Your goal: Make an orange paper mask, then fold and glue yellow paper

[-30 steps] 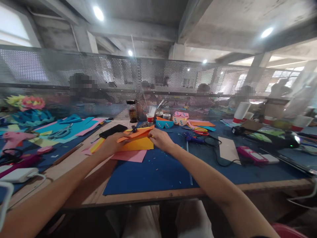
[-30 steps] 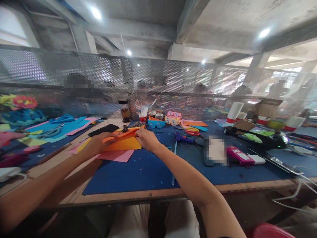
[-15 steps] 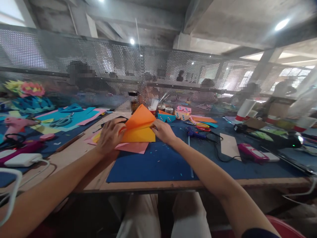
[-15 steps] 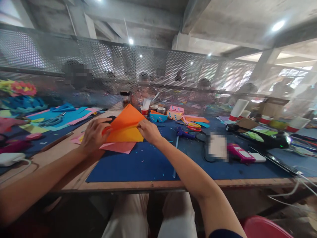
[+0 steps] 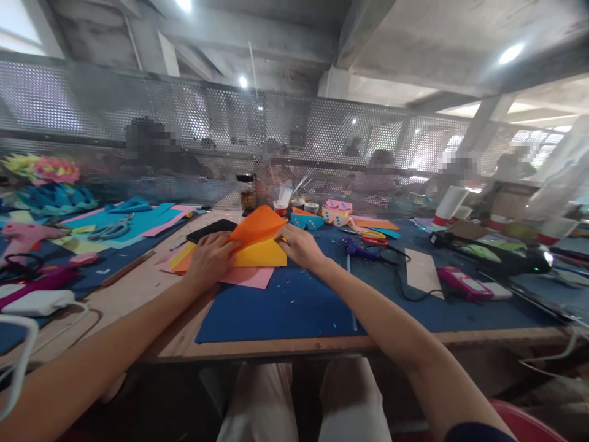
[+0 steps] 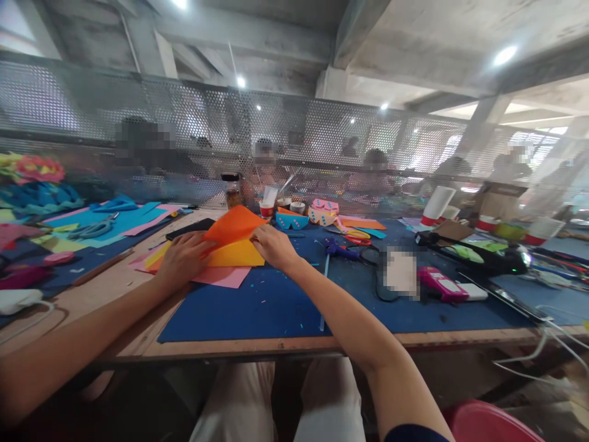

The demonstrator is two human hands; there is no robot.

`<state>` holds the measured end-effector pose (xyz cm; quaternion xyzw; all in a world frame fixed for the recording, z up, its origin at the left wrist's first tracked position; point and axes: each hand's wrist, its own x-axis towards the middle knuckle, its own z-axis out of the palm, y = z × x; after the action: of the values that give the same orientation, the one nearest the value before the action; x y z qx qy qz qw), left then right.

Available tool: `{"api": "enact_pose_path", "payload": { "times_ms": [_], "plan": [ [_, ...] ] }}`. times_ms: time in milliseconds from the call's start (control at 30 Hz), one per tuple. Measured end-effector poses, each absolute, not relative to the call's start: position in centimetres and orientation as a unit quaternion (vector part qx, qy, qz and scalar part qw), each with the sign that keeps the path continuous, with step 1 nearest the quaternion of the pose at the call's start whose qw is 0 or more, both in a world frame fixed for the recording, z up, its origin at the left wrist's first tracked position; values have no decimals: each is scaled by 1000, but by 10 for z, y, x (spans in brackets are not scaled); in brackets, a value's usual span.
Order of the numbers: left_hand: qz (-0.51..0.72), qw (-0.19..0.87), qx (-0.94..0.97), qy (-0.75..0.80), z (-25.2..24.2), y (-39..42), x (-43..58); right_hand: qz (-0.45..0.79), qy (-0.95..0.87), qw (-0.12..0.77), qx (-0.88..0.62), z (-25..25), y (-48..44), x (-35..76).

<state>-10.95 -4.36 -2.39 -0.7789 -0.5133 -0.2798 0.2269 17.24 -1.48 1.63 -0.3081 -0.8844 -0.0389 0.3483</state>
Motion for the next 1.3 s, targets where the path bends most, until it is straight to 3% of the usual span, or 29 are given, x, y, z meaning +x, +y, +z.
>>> {"api": "enact_pose_path", "payload": {
  "times_ms": [600, 900, 1300],
  "plan": [
    [-302, 222, -756, -537, -28, -39, -115, -80, -858, 370, -348, 27, -18, 182],
    [-367, 241, -758, -481, -28, -43, -116, -82, -855, 332, -390, 14, -13, 191],
    [-359, 283, -810, -368, -11, -60, -109, -89, -858, 285, -419, 8, -9, 189]
  ]
}}
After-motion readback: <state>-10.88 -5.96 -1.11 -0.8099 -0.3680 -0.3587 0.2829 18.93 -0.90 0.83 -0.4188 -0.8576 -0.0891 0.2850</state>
